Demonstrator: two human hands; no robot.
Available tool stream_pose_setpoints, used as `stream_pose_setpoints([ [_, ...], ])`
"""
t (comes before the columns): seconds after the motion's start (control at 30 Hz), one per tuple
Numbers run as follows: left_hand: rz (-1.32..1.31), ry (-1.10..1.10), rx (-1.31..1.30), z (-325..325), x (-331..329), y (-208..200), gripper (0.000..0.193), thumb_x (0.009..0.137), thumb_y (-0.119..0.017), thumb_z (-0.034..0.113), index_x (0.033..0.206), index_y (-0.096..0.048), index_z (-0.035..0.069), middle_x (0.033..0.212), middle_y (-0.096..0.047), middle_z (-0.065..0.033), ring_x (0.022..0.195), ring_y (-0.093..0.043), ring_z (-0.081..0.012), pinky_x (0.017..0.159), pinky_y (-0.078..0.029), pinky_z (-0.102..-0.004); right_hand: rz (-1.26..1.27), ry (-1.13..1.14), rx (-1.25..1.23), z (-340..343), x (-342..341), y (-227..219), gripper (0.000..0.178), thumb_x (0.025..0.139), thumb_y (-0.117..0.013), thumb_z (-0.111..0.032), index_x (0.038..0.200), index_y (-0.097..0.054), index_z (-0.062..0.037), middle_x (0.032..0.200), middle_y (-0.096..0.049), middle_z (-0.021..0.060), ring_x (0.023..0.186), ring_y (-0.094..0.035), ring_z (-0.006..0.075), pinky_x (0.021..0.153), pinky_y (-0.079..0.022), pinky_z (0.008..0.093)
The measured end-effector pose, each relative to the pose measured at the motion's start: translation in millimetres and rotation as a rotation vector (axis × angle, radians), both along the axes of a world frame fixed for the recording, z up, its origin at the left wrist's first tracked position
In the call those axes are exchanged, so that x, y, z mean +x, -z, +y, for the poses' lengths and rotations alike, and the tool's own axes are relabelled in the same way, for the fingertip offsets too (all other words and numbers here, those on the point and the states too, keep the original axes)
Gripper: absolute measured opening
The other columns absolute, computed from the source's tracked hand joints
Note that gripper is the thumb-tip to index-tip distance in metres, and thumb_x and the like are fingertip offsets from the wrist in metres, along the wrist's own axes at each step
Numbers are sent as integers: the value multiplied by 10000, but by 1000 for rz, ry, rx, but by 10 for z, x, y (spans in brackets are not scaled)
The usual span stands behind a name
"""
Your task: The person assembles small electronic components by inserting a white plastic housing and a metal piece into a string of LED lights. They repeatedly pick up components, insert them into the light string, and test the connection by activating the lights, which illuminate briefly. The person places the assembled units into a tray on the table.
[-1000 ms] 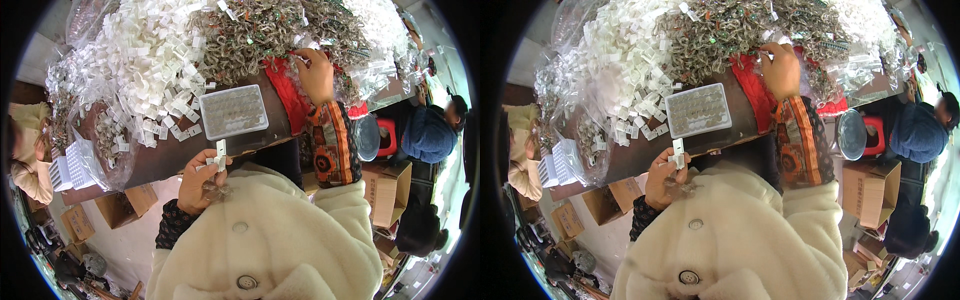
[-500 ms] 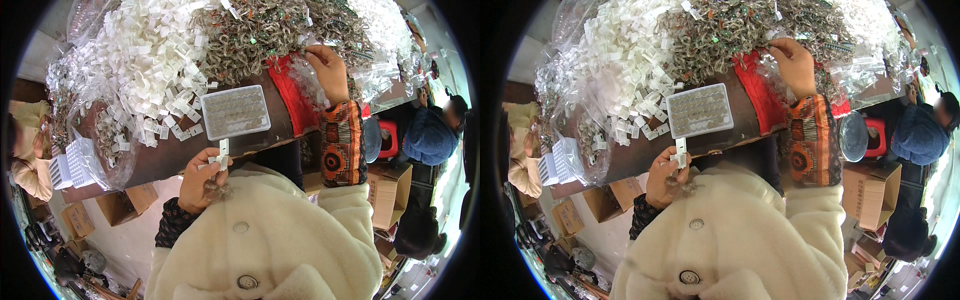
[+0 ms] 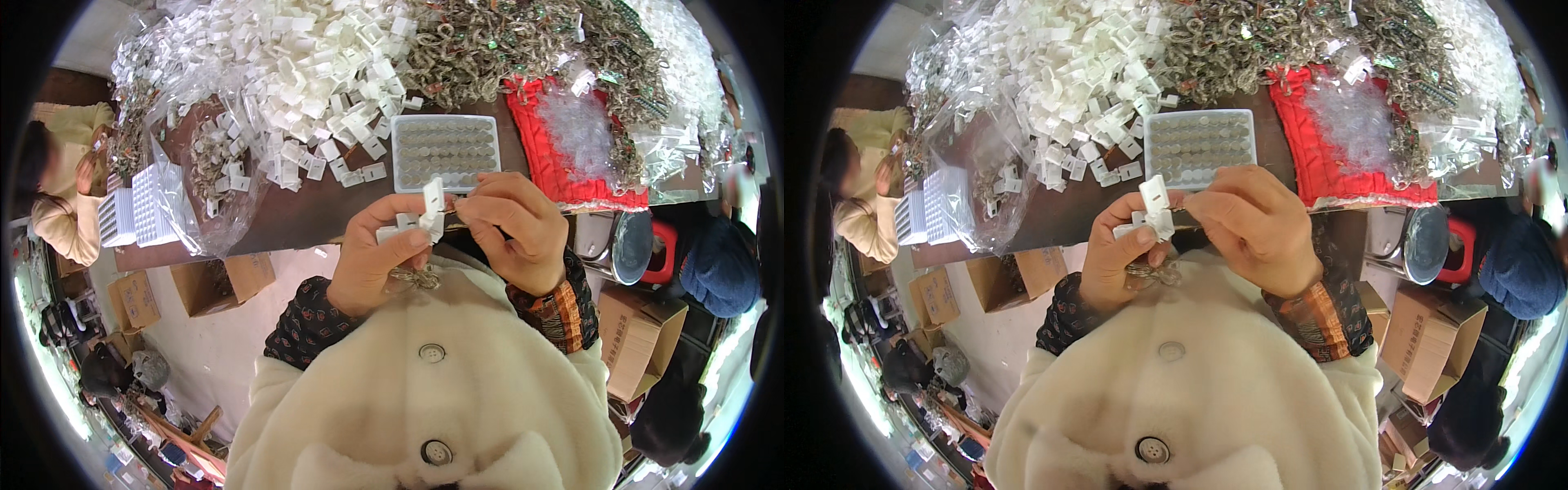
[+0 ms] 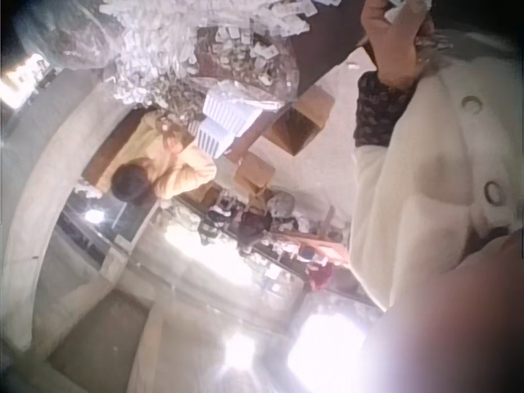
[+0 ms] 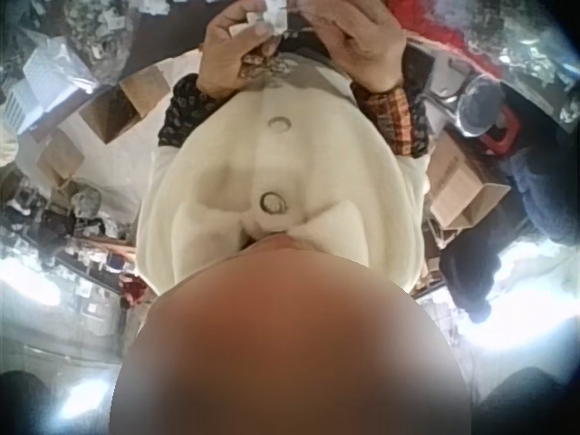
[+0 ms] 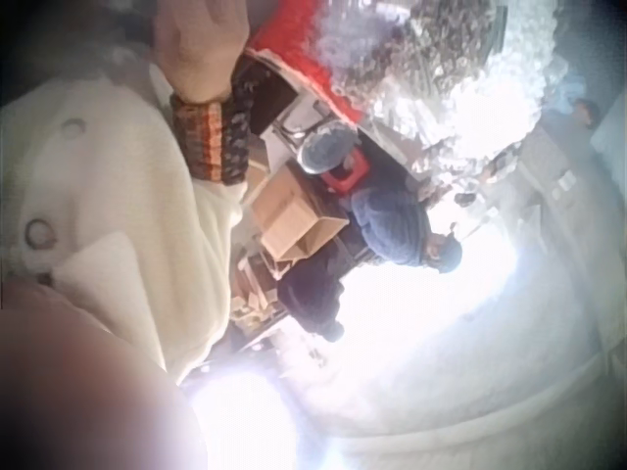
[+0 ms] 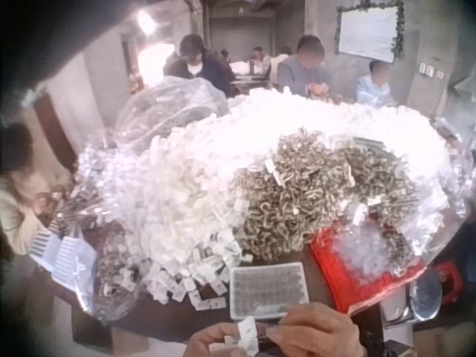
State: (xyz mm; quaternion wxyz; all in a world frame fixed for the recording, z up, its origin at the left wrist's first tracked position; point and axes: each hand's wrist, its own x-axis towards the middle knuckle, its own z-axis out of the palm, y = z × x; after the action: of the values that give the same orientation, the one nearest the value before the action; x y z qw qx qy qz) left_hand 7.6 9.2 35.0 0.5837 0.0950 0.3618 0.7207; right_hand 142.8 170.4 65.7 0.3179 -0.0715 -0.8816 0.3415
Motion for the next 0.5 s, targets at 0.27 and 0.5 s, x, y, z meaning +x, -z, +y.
stream_pose_setpoints([
  [0.27,117,-70,34,-100,-13,57,309,911,-714,79,1204,-628,30,853,-640,-22,667,-536,-47,567,-418,-187,-23,18,-149,-191,-86,84,271,749,-758,39,993,-667,-35,889,-652,141,846,-667,327,769,-551,403],
  [0.5,108,-144,34,-91,26,59,316,914,-695,52,1214,-611,1,856,-641,-22,669,-531,-46,575,-418,-191,-35,1,-392,-262,-82,73,204,816,-733,30,1005,-666,-10,929,-673,132,836,-684,254,733,-542,310],
])
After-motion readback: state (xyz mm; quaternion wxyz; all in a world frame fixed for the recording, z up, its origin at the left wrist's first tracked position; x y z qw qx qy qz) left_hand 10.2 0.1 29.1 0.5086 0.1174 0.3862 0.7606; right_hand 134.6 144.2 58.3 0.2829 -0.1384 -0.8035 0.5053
